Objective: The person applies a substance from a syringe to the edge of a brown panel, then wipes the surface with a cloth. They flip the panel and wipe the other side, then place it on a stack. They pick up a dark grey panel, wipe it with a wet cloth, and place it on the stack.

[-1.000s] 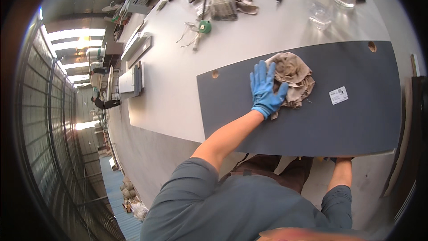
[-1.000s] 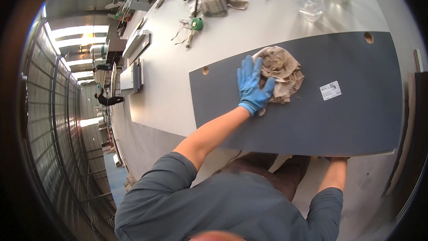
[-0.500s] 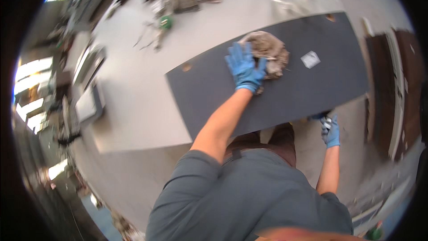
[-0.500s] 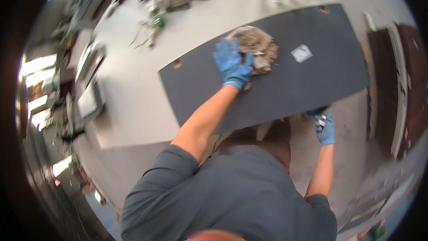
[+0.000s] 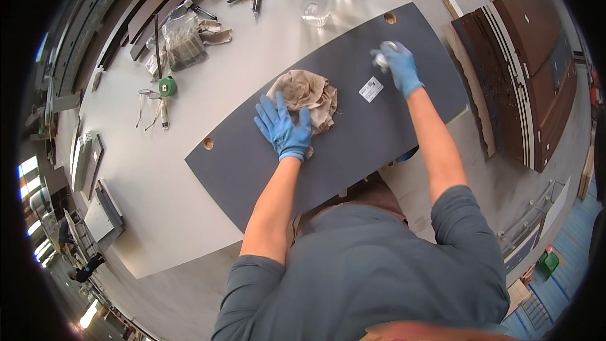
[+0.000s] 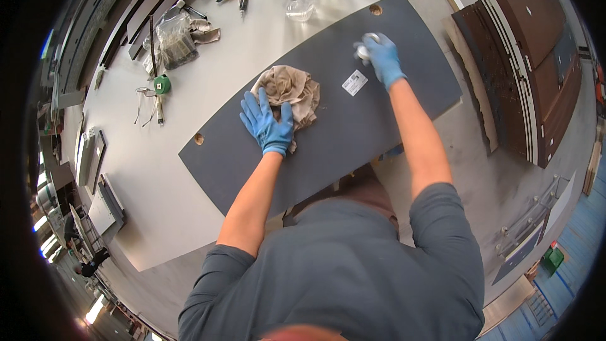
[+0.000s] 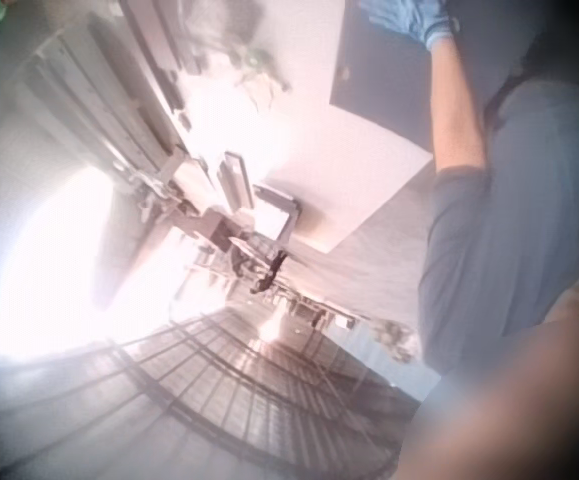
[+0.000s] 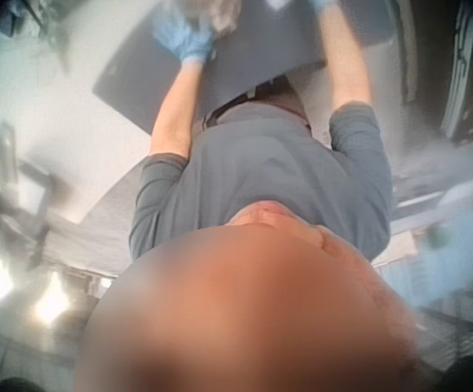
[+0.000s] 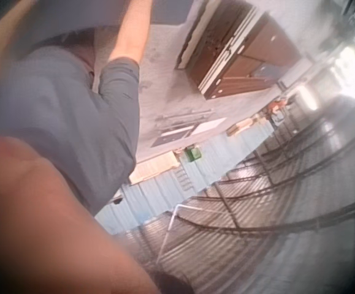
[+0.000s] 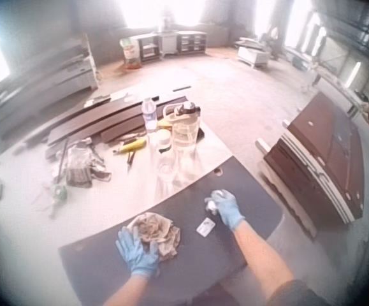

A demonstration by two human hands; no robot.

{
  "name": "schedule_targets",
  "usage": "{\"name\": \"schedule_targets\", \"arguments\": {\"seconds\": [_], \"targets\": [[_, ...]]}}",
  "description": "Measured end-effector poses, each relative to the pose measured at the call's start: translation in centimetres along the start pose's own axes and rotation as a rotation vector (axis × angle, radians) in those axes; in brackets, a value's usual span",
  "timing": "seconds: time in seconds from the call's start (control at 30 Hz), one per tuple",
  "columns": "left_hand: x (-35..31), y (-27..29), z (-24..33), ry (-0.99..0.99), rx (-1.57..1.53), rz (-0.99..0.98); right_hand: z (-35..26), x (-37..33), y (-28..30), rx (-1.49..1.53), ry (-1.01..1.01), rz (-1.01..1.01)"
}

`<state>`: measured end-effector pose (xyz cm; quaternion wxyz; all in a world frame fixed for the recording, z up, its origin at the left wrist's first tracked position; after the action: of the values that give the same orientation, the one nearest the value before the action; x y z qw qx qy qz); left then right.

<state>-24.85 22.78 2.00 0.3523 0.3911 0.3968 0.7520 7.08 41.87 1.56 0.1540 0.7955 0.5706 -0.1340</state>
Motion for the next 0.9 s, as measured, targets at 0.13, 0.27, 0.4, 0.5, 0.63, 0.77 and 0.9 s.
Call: {"name": "schedule_targets", "arguments": {"seconds": [0.13,0.27,0.4,0.5,0.63,0.77,0.9], "targets": [[0.0,-0.1,-0.1,0.015,0.014,-0.007,-3.1,8.0,-8.4,-0.254,0.326,0.007],[0.1,0.0,-0.1,0.026,-0.001,0.005,-7.0,11.3,-9.3,-0.739,0.64,0.109],[0.0,0.0,-0.1,0.03,-0.01,0.025,-8.5,11.6,-3.2,-1.26,0.888,0.169],[0.0,-0.1,-0.2,0.035,-0.007,0.027,-8.1,12.8,-0.2,-1.476,0.964,0.177],[0.1,0.0,-0.1,0.024,-0.017,0.038,-6.2,16.4,0.3,-1.585,0.695,0.004],[0.2,0.3,0.1,0.016,0.002,0.05,-6.4,16.7,-1.8,-1.649,0.829,-0.127],[0.2,0.2,0.3,0.018,0.011,0.042,-6.6,16.2,-2.0,-1.575,0.786,-0.212]]}}
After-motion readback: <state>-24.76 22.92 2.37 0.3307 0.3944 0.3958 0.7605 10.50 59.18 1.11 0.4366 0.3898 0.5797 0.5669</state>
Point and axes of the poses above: each hand's wrist, its own x-axis towards the middle knuckle, its own y-axis out of the back of the hand, z = x × y, the point moved 8 cm from there along x, towards the middle knuckle, and after that the axes turned 14 degrees about z, right-handed, at the moved point
